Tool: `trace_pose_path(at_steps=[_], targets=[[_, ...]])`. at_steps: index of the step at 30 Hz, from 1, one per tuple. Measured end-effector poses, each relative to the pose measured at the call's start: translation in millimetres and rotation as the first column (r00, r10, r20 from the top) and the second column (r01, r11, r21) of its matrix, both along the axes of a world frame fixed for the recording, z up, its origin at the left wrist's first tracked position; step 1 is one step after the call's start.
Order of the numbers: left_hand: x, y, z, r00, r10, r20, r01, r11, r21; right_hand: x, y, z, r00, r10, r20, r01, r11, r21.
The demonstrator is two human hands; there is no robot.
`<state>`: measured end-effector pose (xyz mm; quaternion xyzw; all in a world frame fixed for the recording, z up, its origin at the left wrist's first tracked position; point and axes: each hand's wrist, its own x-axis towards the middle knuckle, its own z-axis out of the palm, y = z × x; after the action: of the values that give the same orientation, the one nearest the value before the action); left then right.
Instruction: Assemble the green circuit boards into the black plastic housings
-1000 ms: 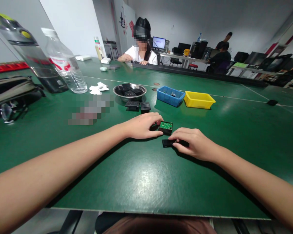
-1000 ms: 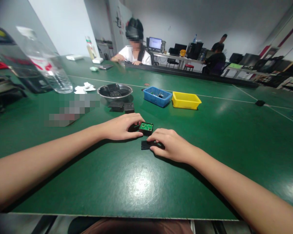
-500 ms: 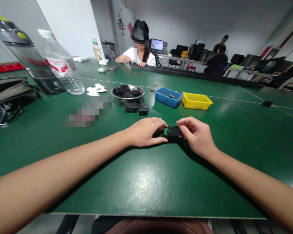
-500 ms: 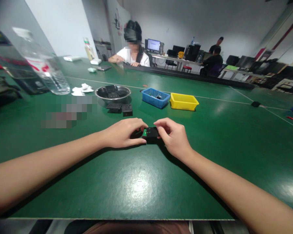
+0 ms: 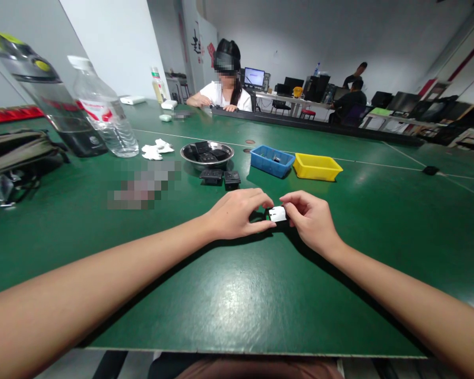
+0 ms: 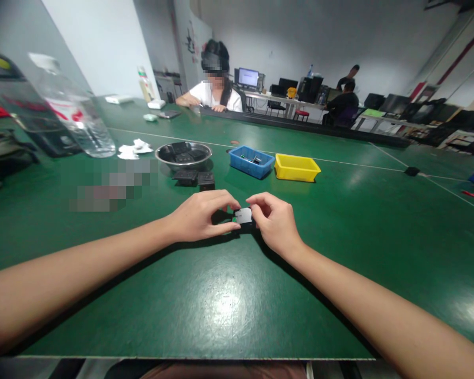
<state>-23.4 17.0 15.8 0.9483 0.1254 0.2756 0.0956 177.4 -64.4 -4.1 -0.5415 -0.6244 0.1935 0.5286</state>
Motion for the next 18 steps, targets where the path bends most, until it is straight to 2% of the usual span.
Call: trace_pose_path(at_steps=[4, 9, 11, 14, 16, 18], targets=[[1, -3, -1.2, 0.999, 0.038, 0.038, -0.036, 0.998, -0.05, 0, 0, -0.2, 0.994, -0.006, 0.109, 0.005, 1.0, 0.01], [1, -3, -1.8, 0.997, 0.064, 0.031, -0.058, 0.981, -0.186, 5, -1, 5.8, 0.934, 0.087, 0.346, -0.103, 0.994, 0.027], [1, -2, -1.5, 0.997, 0.071, 0.02, -0.062, 0.952, -0.3, 8, -3, 9.6, 0.904, 0.163, 0.394, -0.184, 0.983, 0.015], [0, 0, -1.1, 0.999, 0.047, -0.01, -0.045, 0.862, -0.506, 13, -6, 12.4, 0.885, 0.238, 0.399, -0.265, 0.964, 0.014], [-1, 3, -1.6, 1.0, 0.016, -0.016, -0.023, 0.82, -0.572, 14, -8, 11.9, 0.869, 0.259, 0.422, -0.288, 0.958, 0.005], [-2, 5, -3.0, 1.0, -0.011, -0.012, 0.002, 0.811, -0.586, 15, -9, 10.3, 0.847, 0.266, 0.46, -0.304, 0.953, 0.01]])
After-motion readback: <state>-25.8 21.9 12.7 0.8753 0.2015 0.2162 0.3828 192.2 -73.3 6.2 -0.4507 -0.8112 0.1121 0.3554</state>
